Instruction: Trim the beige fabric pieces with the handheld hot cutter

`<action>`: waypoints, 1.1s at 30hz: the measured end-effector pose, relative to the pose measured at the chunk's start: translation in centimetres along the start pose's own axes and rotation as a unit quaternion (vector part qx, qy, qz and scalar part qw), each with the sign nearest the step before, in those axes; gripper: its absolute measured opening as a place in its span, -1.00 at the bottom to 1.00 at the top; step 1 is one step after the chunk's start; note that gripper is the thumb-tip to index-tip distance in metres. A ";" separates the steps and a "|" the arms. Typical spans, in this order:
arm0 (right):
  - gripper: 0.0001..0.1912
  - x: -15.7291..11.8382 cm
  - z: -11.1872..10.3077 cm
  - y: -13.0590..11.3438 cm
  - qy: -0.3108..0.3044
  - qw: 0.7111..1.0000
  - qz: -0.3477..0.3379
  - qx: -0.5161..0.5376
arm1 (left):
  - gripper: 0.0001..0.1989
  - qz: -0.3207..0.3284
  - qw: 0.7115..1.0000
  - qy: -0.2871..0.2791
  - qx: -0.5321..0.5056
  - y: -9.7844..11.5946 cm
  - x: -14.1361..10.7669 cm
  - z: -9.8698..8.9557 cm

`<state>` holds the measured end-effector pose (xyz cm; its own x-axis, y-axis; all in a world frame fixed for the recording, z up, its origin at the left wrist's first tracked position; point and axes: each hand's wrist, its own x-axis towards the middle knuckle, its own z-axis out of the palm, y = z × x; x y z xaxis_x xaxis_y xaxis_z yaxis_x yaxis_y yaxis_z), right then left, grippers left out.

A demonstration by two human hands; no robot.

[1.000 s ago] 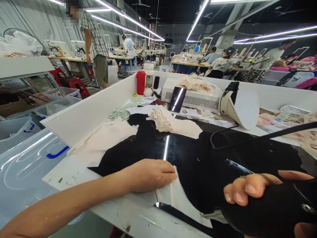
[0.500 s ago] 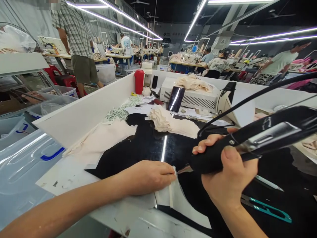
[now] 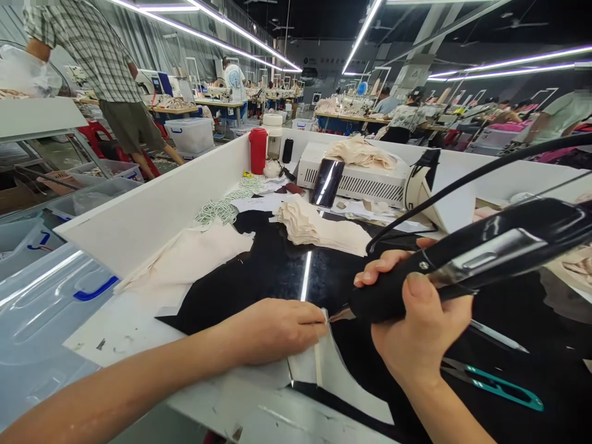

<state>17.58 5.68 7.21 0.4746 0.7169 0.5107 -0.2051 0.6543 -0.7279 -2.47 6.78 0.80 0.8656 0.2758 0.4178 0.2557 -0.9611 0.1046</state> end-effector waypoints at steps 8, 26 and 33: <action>-0.53 -0.2 -0.1 -0.2 0.000 1.000 0.006 -0.014 | -0.78 0.005 1.000 0.005 -0.005 -0.2 -0.1 0.0; -0.55 -1.4 -0.4 -1.1 0.006 1.000 0.012 -0.015 | -0.75 0.006 1.000 0.014 -0.005 -0.5 -0.3 -0.4; -0.61 -0.9 -0.5 -2.2 0.009 1.000 0.001 -0.021 | -0.77 0.043 0.998 0.044 0.009 -0.6 0.1 -1.0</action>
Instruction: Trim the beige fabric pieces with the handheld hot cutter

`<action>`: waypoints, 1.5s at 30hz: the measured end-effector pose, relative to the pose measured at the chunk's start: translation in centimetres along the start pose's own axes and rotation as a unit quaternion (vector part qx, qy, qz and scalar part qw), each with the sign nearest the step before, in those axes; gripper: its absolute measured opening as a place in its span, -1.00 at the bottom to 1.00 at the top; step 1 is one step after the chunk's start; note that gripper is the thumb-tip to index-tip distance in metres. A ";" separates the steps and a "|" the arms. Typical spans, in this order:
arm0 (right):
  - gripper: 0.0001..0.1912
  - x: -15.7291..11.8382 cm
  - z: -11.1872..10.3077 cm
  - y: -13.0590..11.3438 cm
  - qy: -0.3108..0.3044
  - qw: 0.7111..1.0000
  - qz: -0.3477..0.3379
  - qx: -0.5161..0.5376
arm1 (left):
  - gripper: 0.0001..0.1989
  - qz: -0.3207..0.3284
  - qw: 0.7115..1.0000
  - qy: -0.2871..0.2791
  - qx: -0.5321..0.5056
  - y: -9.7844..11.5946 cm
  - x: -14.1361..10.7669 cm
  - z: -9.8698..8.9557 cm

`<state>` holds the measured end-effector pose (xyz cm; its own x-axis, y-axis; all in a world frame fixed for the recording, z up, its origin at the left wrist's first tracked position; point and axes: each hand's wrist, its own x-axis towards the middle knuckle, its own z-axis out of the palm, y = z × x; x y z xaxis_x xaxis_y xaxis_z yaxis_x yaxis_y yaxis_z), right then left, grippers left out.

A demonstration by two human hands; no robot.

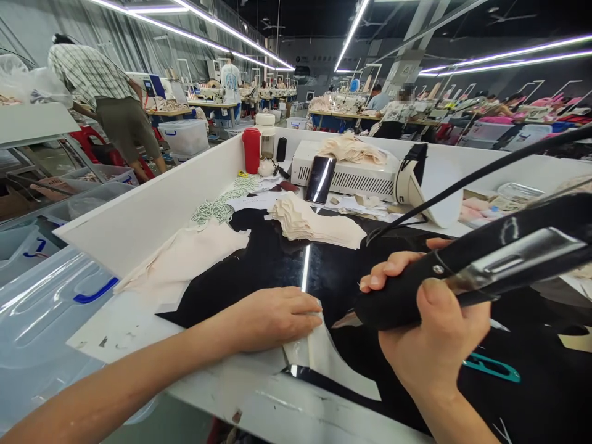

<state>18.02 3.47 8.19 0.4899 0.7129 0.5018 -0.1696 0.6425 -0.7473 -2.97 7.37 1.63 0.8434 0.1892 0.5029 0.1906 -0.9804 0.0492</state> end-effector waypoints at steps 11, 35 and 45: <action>-0.50 -0.7 -0.2 0.3 -0.011 1.000 -0.004 0.007 | -0.79 0.016 0.999 -0.035 -0.017 1.0 0.8 -0.4; -0.48 -1.4 -0.4 -0.3 -0.019 0.999 0.008 0.028 | -0.84 -0.003 0.997 -0.068 -0.026 0.8 -0.9 -0.4; -0.57 -1.9 -0.7 0.0 -0.034 0.999 0.017 0.001 | -0.77 0.001 0.998 -0.064 -0.028 0.8 -0.8 -0.6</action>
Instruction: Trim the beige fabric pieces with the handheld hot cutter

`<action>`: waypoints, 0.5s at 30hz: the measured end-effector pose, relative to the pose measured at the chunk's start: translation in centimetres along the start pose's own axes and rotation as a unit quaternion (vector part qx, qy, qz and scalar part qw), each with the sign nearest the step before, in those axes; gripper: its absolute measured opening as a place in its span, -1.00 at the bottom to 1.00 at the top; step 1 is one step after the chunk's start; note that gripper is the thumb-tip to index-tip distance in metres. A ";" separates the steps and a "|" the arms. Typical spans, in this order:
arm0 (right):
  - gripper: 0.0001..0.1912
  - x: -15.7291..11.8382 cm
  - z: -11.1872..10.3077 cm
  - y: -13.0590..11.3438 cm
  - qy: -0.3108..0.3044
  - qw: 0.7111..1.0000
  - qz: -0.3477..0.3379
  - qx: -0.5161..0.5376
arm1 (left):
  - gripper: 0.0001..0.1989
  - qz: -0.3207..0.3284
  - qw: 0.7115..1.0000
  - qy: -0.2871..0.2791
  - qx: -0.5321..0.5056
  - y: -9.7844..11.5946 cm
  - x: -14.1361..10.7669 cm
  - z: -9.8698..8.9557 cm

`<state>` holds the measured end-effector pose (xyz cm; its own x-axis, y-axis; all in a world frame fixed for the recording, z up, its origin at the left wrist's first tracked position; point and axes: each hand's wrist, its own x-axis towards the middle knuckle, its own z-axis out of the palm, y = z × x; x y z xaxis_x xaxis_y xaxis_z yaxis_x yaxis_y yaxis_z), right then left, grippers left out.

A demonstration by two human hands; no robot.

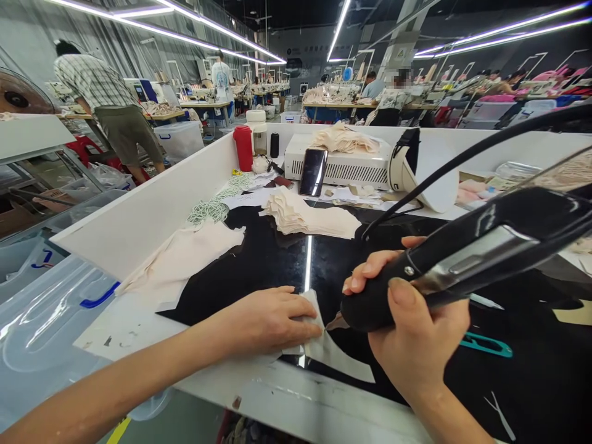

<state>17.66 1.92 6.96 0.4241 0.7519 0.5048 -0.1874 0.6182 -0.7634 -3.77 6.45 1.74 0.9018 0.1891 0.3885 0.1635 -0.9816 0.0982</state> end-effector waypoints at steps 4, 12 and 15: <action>-0.55 0.1 -0.3 -1.0 0.007 1.000 -0.002 0.011 | -0.78 -0.003 1.000 -0.005 0.003 0.2 -0.1 -0.3; -0.52 -1.2 -2.1 -3.6 0.022 1.000 0.010 0.019 | -0.76 0.021 0.999 0.048 -0.014 2.2 1.5 -0.6; -0.51 -1.8 -2.5 -4.0 0.030 0.999 0.024 0.014 | -0.74 0.007 0.999 0.030 -0.016 2.8 1.7 -0.2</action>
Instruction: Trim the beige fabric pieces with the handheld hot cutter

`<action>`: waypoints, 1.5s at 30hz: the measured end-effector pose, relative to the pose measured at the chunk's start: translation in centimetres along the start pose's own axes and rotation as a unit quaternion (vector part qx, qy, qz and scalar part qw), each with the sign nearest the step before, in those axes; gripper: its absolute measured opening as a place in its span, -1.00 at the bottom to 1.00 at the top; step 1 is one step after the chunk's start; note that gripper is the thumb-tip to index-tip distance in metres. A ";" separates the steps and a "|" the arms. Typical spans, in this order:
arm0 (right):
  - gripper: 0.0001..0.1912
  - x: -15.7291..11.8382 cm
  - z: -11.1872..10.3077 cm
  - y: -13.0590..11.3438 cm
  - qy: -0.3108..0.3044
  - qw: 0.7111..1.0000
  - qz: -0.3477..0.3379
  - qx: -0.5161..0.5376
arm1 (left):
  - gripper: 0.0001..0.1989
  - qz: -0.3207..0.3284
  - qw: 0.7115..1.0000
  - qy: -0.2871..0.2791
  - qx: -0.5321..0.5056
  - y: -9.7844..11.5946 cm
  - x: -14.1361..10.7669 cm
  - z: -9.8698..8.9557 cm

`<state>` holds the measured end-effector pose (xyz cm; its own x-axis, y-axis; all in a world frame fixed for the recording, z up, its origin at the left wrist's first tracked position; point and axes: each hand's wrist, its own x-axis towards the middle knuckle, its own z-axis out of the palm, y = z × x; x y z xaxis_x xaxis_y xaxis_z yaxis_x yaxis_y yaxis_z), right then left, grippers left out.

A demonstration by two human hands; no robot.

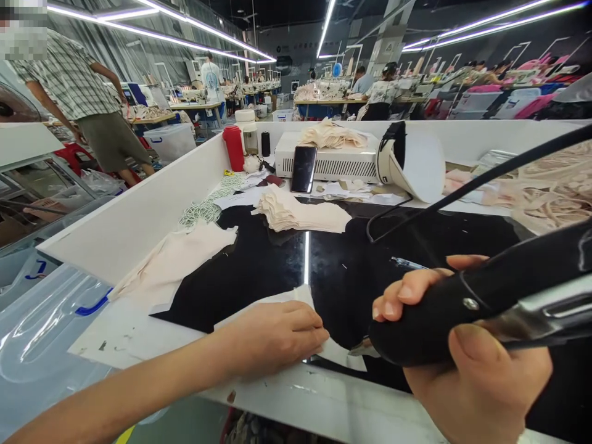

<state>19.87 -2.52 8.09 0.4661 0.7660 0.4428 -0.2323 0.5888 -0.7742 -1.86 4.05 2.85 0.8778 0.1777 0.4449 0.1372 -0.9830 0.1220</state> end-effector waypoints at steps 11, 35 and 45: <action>-0.52 -0.7 -0.7 -0.5 0.000 1.000 0.002 -0.025 | -0.78 -0.016 0.999 -0.040 0.025 0.7 -0.6 -0.2; -0.51 0.9 1.9 2.0 0.001 0.999 -0.037 0.009 | -0.79 -0.022 0.999 -0.014 0.031 1.2 -0.8 1.1; -0.57 0.8 1.8 2.5 -0.016 0.999 -0.019 -0.022 | -0.80 -0.052 0.998 -0.022 0.014 1.2 -1.0 1.1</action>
<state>18.15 -0.01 7.35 0.4465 0.7516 0.4856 -0.1770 0.6061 -0.7754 -2.10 2.66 1.61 0.8775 0.2764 0.3918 0.2404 -0.9606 0.1394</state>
